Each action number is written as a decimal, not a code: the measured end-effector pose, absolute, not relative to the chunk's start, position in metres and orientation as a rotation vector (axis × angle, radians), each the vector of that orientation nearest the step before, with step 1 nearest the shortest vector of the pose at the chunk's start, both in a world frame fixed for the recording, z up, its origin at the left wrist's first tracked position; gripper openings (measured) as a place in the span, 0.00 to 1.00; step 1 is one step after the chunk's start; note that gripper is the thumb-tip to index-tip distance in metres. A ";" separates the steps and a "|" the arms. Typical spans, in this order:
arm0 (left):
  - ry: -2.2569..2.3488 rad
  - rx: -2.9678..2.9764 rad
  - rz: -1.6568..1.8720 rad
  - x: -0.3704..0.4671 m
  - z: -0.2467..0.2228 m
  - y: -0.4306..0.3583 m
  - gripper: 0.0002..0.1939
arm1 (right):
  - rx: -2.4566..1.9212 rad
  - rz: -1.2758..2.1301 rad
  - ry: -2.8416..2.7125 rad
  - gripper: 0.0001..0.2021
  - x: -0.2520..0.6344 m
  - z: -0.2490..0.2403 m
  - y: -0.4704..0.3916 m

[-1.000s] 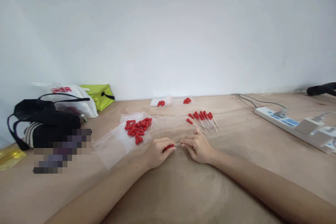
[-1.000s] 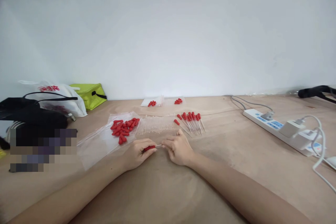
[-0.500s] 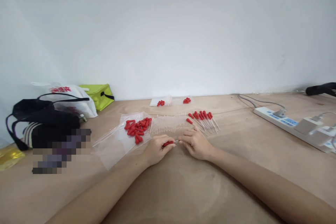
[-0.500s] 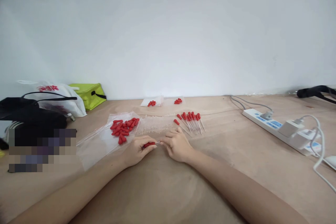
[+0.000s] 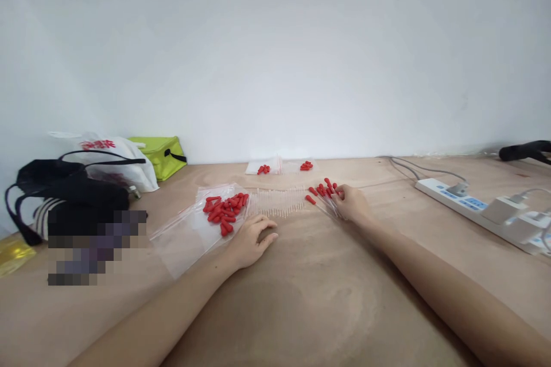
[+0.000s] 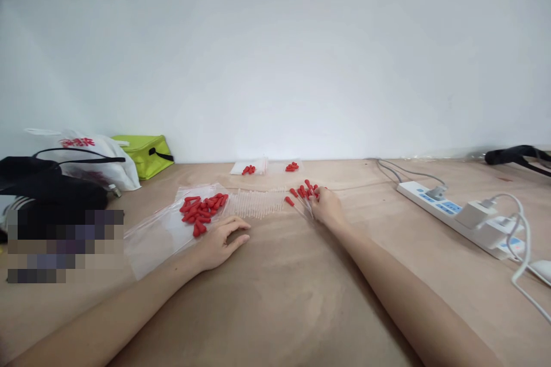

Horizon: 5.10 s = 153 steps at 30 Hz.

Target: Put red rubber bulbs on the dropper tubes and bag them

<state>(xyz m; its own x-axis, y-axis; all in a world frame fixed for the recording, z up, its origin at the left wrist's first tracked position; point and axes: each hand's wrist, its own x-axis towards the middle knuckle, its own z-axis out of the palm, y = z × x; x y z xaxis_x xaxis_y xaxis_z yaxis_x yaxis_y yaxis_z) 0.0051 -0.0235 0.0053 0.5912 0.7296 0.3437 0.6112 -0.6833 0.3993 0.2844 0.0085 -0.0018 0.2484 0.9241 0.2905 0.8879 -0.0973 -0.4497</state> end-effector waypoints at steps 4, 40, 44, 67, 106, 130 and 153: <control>1.078 2.587 0.745 0.006 0.004 -0.023 0.07 | -2.119 0.062 -1.622 0.14 0.282 -0.006 0.010; 2.239 2.506 0.759 -0.037 0.020 0.012 0.13 | -2.270 0.090 -1.692 0.13 0.203 0.011 0.043; 2.245 2.440 0.722 -0.038 0.019 0.015 0.10 | -2.201 -0.003 -1.669 0.16 0.204 0.007 0.032; 1.107 2.608 0.718 0.015 0.004 -0.032 0.08 | -1.231 0.015 -2.154 0.13 0.247 -0.026 -0.034; 1.015 2.505 0.763 0.020 0.004 -0.034 0.08 | -1.162 -0.121 -2.307 0.10 0.222 -0.012 -0.048; 0.847 2.623 0.741 0.021 0.005 -0.035 0.09 | -1.118 0.051 -2.340 0.11 0.208 -0.008 -0.054; 1.081 2.539 0.706 0.010 0.003 -0.028 0.07 | -2.078 -0.207 -1.855 0.15 0.243 0.007 0.007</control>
<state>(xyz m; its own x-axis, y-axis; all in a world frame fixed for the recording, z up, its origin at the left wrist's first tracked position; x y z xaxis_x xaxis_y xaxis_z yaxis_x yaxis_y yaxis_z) 0.0103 -0.0283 0.0033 0.5979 0.7337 0.3229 0.5906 -0.6756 0.4413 0.2434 0.0067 0.0067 0.1339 0.9332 0.3335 0.9838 -0.0846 -0.1582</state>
